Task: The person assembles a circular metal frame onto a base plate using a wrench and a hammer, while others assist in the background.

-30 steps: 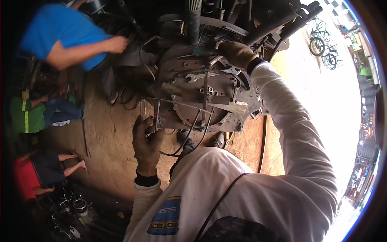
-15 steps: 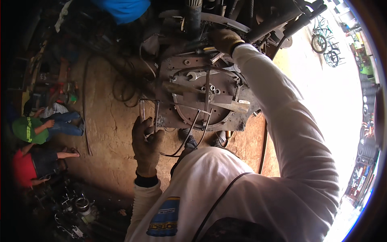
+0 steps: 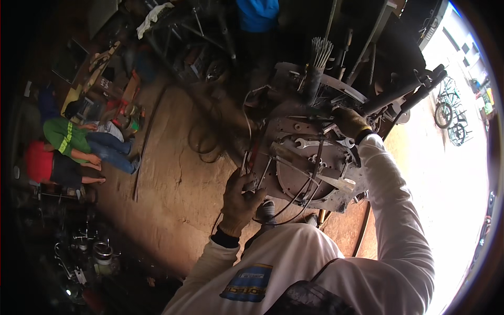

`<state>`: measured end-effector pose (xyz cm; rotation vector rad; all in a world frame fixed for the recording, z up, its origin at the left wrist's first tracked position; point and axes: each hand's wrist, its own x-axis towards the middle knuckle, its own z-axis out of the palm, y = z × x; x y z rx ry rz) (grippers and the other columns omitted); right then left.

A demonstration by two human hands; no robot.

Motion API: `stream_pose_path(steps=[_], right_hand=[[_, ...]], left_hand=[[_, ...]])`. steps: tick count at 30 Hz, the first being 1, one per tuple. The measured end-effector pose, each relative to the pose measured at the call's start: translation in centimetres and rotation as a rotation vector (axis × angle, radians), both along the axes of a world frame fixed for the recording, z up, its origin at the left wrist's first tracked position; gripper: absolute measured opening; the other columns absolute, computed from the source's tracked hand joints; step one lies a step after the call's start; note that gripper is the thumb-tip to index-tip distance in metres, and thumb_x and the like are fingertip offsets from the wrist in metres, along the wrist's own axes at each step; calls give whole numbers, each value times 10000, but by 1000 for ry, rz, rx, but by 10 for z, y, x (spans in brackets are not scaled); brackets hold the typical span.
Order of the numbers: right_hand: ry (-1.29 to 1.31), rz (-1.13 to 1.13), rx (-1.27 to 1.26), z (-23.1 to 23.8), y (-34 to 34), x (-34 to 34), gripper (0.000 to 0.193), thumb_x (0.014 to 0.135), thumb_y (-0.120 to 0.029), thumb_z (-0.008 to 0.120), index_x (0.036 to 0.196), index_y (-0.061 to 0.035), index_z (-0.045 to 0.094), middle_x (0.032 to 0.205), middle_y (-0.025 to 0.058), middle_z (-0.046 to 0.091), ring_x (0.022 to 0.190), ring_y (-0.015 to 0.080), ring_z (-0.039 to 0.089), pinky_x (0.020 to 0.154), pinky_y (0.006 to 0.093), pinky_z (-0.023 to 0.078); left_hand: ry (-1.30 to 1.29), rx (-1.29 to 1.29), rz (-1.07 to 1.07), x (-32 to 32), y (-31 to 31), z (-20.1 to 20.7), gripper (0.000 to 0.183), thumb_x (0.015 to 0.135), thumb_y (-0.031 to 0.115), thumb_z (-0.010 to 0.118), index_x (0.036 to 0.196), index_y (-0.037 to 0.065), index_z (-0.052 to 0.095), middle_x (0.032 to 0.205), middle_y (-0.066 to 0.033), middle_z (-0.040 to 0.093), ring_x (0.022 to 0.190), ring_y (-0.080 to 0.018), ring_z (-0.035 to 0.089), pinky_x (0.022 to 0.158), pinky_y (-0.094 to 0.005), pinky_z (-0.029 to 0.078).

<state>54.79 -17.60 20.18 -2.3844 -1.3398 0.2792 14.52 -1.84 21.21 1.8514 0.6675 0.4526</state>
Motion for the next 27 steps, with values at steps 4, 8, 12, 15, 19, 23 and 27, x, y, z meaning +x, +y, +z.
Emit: stream_pose_path(steps=[4, 8, 12, 15, 19, 23, 27], right_hand=[[-14, -60, -46, -17, -2, 14, 325, 974, -165, 517, 1260, -128, 667, 1209, 197, 681, 1164, 394, 623, 1009, 447, 489], [-232, -107, -240, -46, 2, 40, 356, 931, -145, 543, 1257, -176, 683, 1151, 163, 712, 1078, 382, 665, 945, 464, 529], [-419, -259, -164, -22, 27, 31, 337, 925, -185, 550, 1229, -171, 694, 1142, 171, 714, 1050, 369, 680, 892, 462, 556], [-313, -305, -36, 3, 12, 4, 312, 933, -213, 565, 1205, -128, 692, 1142, 181, 708, 1046, 357, 682, 890, 441, 554], [-276, -111, -216, -10, -16, 16, 331, 939, -222, 574, 1218, -79, 679, 1082, 167, 711, 1037, 354, 678, 889, 419, 551], [-172, -74, -225, -30, -55, 18, 253, 922, -155, 592, 1130, -64, 706, 1042, 157, 700, 1001, 343, 688, 882, 400, 560], [-308, -148, -151, -36, -87, 17, 249, 922, -197, 629, 1112, -67, 724, 1050, 165, 710, 996, 336, 696, 872, 396, 567]], left_hand=[[-128, 86, -38, -1, -2, -11, 478, 831, 22, 786, 1261, 20, 578, 1388, -109, 511, 1000, -154, 608, 778, -274, 548], [-81, -34, -16, -9, -5, -16, 481, 820, -14, 784, 1262, 39, 601, 1397, -84, 515, 963, -109, 580, 806, -252, 535], [-119, 8, 36, -20, -6, -4, 484, 814, -22, 758, 1264, 29, 588, 1221, -71, 547, 897, -120, 572, 721, -248, 512], [-84, -30, 32, -21, -5, -1, 469, 816, -21, 747, 1256, 23, 591, 1202, -62, 555, 901, -113, 553, 728, -255, 508], [-62, -34, 5, -19, -4, -4, 454, 821, 6, 748, 1250, 24, 598, 1204, -50, 564, 918, -113, 538, 755, -276, 508], [-61, -44, -10, -13, -8, -6, 450, 826, 22, 752, 1251, 29, 605, 1221, -41, 575, 925, -113, 534, 771, -282, 500], [-93, -73, -12, -15, -6, -17, 441, 833, 32, 762, 1248, 29, 612, 1229, -45, 578, 937, -123, 536, 824, -290, 494]])
